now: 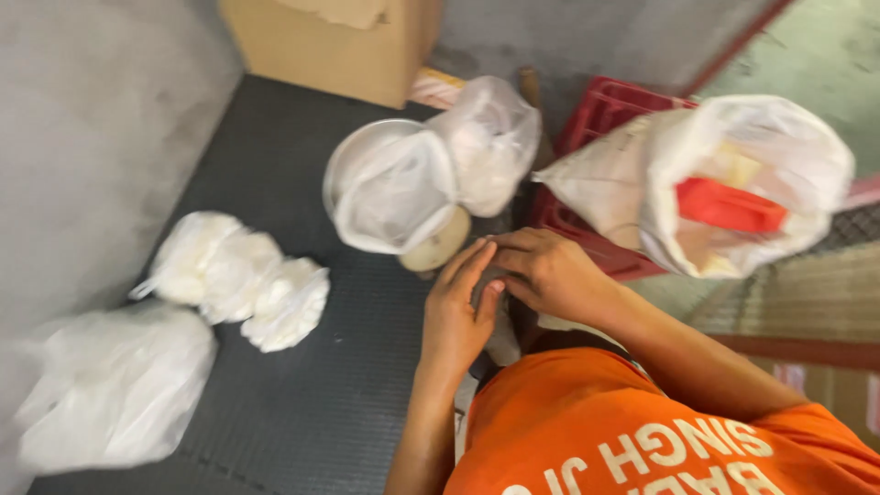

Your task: The recorder is using a scoop to measure white powder from a large bag into smaller containers on a scale for portioning.

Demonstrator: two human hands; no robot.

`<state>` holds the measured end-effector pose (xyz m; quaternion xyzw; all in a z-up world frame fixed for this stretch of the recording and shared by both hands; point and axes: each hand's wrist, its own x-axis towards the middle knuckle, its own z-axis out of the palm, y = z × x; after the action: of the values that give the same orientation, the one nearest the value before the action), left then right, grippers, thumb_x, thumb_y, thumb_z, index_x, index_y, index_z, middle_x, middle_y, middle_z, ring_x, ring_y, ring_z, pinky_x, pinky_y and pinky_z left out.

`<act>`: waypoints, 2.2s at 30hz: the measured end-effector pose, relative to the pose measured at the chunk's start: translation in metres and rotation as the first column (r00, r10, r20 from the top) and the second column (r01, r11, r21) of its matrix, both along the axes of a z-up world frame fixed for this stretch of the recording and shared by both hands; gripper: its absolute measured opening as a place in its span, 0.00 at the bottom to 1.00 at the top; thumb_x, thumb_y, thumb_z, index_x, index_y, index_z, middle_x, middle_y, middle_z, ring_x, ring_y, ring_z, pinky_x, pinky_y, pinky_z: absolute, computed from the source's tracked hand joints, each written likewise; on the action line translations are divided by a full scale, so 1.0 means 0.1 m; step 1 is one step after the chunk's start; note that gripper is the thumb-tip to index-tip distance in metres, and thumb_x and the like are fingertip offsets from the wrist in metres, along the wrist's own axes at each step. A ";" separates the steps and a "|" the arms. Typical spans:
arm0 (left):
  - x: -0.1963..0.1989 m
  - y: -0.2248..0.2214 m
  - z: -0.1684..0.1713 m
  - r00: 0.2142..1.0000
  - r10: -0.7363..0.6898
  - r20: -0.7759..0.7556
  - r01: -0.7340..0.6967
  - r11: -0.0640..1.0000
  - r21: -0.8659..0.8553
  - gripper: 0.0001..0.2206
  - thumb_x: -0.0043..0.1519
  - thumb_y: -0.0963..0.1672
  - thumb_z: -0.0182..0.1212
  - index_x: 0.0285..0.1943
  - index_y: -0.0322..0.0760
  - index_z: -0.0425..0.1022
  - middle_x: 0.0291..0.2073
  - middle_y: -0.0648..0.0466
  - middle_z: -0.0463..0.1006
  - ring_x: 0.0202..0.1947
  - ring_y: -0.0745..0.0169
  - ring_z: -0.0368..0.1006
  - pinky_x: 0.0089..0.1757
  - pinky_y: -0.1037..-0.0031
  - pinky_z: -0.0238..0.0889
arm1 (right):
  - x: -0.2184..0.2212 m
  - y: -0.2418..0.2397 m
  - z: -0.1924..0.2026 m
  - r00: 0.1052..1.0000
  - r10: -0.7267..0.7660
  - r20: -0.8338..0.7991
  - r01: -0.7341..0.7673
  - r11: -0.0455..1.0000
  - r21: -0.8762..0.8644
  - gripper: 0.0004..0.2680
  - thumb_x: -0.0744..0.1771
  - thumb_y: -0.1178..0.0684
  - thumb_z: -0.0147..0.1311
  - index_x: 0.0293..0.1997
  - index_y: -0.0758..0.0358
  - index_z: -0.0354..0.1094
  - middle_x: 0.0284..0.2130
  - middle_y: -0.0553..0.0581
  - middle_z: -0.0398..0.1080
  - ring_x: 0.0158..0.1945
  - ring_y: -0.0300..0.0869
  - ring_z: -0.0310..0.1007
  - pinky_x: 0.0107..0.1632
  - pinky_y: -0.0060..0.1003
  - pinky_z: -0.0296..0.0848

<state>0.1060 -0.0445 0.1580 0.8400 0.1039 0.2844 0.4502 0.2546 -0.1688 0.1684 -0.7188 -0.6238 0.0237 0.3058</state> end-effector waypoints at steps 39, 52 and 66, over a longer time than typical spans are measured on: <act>2.57 -2.03 -0.67 0.919 0.183 -0.350 -0.143 0.980 0.138 0.24 0.57 0.34 0.60 0.64 0.43 0.77 0.59 0.38 0.73 0.47 0.42 0.77 0.45 0.63 0.70 | 2.76 -2.71 -1.33 0.857 -0.515 -0.005 0.462 0.773 -0.436 0.13 0.65 0.47 0.60 0.49 0.60 0.67 0.29 0.63 0.77 0.34 0.56 0.78 0.45 0.51 0.70; 2.49 -2.08 -0.65 0.963 0.188 -0.193 -0.165 0.978 0.128 0.23 0.57 0.33 0.58 0.62 0.39 0.78 0.54 0.40 0.77 0.47 0.42 0.78 0.44 0.62 0.71 | 2.57 -2.50 -1.45 0.893 -0.448 0.045 0.441 0.847 -0.298 0.11 0.64 0.44 0.62 0.36 0.60 0.68 0.24 0.62 0.75 0.30 0.55 0.76 0.42 0.49 0.68; 2.48 -2.03 -0.74 0.958 0.211 -0.195 -0.189 0.974 0.125 0.21 0.58 0.36 0.61 0.62 0.41 0.79 0.58 0.39 0.75 0.53 0.39 0.76 0.49 0.62 0.71 | 2.59 -2.49 -1.20 0.856 -0.517 0.013 0.491 0.804 -0.336 0.11 0.62 0.44 0.64 0.41 0.57 0.71 0.27 0.63 0.76 0.31 0.61 0.75 0.35 0.53 0.71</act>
<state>0.3545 -0.2475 0.0838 0.8728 0.2198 0.2445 0.3608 0.5137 -0.4174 0.0480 -0.8975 -0.3851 0.0735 0.2019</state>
